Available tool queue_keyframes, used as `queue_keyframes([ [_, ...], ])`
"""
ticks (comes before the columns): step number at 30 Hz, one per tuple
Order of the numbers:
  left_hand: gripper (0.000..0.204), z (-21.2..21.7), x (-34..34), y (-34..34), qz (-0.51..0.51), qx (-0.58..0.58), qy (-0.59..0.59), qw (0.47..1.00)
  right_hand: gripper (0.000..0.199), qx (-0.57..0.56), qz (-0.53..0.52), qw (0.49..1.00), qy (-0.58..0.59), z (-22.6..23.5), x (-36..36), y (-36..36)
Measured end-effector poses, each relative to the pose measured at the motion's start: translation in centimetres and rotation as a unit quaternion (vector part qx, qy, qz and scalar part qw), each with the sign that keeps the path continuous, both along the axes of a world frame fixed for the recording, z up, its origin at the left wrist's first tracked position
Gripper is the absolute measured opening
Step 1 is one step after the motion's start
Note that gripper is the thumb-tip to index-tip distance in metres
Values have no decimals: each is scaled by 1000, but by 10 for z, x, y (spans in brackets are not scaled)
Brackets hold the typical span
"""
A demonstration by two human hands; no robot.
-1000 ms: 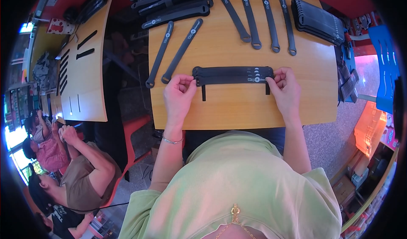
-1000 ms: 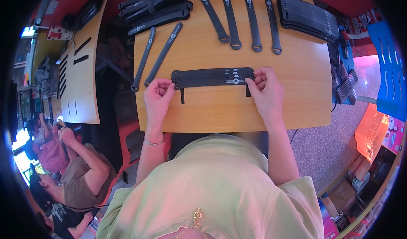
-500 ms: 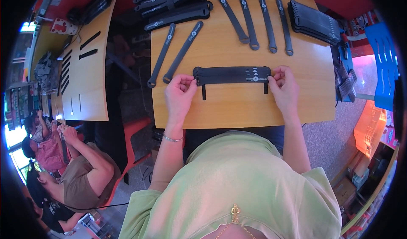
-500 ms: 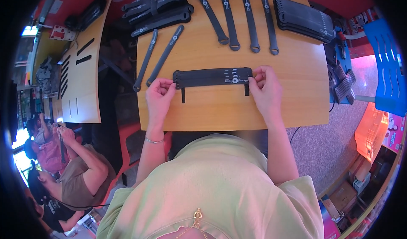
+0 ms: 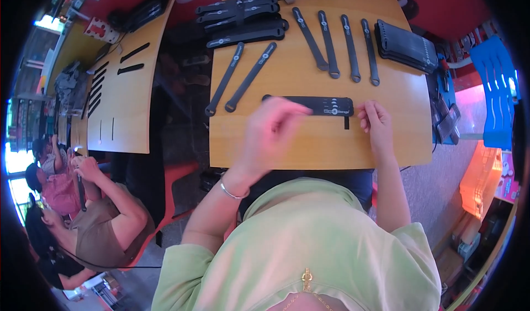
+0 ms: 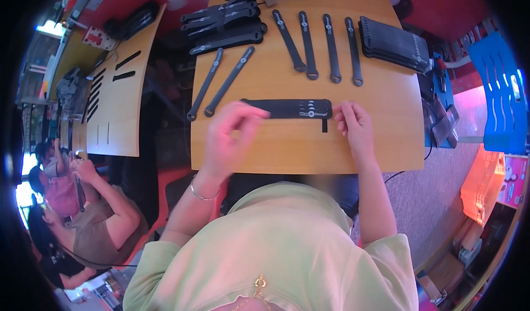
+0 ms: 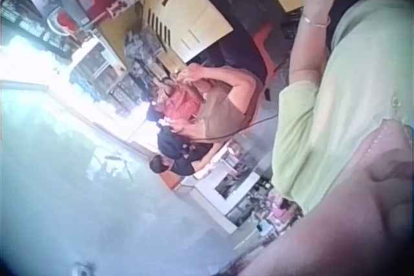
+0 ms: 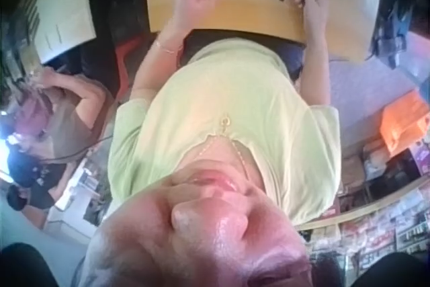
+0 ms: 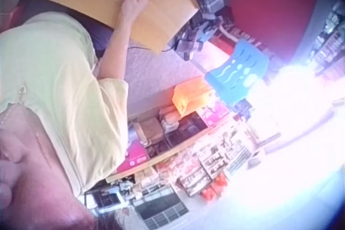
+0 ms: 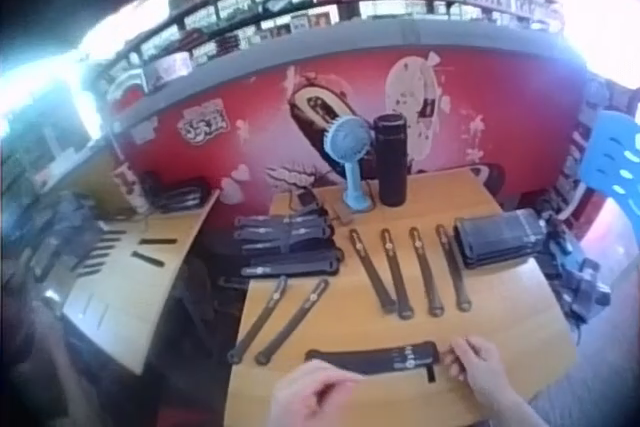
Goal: Organizing and packing black elastic straps into a specialized pouch.
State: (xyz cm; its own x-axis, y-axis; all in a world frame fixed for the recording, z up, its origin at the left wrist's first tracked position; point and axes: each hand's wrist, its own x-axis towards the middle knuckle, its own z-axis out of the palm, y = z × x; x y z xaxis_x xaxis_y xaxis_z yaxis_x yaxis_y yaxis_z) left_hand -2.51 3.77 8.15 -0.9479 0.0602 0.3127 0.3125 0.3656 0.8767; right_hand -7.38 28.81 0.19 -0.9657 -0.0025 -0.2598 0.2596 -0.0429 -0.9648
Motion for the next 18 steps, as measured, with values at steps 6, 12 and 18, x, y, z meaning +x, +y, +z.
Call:
queue_keyframes([
  [6, 11, 108, 35, 132, -399, 64, 240, 882, 9, 83, 124, 988, 35, 31, -6, 5],
  [12, 10, 147, 74, 184, -418, 114, 341, 834, 7, 239, 254, 924, 157, 80, -28, 10],
  [18, 15, 164, 77, 189, -434, 47, 381, 815, 6, 285, 289, 887, 221, 121, -39, 11],
])
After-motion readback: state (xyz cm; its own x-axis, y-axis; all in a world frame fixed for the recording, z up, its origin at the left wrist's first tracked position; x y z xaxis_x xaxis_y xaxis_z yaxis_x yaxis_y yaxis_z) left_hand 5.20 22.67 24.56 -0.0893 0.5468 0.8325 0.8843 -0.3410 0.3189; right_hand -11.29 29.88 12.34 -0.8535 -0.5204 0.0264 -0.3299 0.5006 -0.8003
